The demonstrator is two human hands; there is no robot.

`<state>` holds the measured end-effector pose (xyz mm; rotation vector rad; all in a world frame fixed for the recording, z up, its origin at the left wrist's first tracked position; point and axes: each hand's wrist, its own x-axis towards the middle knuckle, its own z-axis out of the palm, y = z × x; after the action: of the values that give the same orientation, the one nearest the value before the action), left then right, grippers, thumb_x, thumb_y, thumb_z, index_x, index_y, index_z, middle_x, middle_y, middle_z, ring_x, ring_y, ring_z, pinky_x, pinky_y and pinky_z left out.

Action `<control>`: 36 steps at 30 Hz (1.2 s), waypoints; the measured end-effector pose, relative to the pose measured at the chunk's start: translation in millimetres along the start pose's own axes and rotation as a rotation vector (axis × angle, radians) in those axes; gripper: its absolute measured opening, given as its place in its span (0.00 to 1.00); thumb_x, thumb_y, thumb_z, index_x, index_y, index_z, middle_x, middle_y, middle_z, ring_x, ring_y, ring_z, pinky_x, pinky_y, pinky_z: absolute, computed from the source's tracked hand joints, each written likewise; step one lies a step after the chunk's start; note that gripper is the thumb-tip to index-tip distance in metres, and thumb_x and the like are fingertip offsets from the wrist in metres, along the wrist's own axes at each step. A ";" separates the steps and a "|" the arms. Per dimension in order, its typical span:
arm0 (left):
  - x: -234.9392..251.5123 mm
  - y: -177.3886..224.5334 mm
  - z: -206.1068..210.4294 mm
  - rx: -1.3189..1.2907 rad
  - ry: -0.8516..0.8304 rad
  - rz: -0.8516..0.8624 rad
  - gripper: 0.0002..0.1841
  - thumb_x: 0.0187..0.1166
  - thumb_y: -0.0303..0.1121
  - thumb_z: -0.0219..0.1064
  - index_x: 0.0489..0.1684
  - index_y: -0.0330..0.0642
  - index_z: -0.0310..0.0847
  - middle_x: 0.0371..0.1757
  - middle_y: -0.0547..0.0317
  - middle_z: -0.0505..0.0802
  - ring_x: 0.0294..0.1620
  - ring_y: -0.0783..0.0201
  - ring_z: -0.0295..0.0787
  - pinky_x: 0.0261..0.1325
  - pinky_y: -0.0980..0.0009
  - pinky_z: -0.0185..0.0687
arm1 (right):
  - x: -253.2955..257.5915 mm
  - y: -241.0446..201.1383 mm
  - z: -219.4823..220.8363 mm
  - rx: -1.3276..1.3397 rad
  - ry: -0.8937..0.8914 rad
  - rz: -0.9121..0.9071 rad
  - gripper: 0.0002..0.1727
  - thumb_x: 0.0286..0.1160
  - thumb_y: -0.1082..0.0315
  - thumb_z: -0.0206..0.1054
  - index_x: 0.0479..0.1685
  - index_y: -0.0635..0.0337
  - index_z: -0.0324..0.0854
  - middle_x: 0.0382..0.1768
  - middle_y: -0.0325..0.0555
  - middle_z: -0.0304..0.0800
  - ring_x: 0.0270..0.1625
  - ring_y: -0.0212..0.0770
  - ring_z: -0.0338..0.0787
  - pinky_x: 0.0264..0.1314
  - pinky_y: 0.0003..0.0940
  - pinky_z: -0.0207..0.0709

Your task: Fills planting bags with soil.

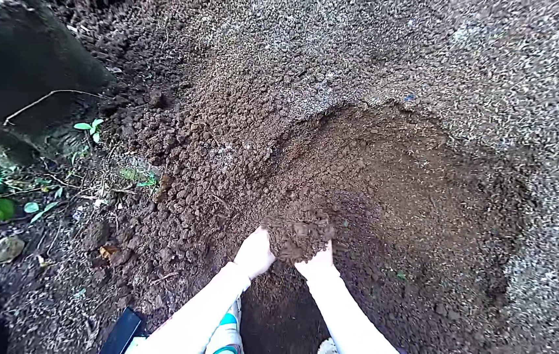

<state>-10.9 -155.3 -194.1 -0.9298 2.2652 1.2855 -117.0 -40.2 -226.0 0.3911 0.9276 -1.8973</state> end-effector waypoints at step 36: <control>38.9 12.2 15.7 0.572 -0.177 -0.280 0.21 0.91 0.28 0.49 0.78 0.30 0.72 0.69 0.27 0.85 0.70 0.31 0.84 0.67 0.37 0.79 | 1.4 -20.9 -8.6 0.105 -0.067 0.179 0.43 0.81 0.25 0.44 0.79 0.52 0.67 0.67 0.63 0.85 0.67 0.67 0.87 0.60 0.68 0.84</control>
<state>-47.3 -151.4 -218.1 -0.8357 2.0917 0.5287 -136.7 -29.2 -223.4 0.4548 0.7255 -1.7885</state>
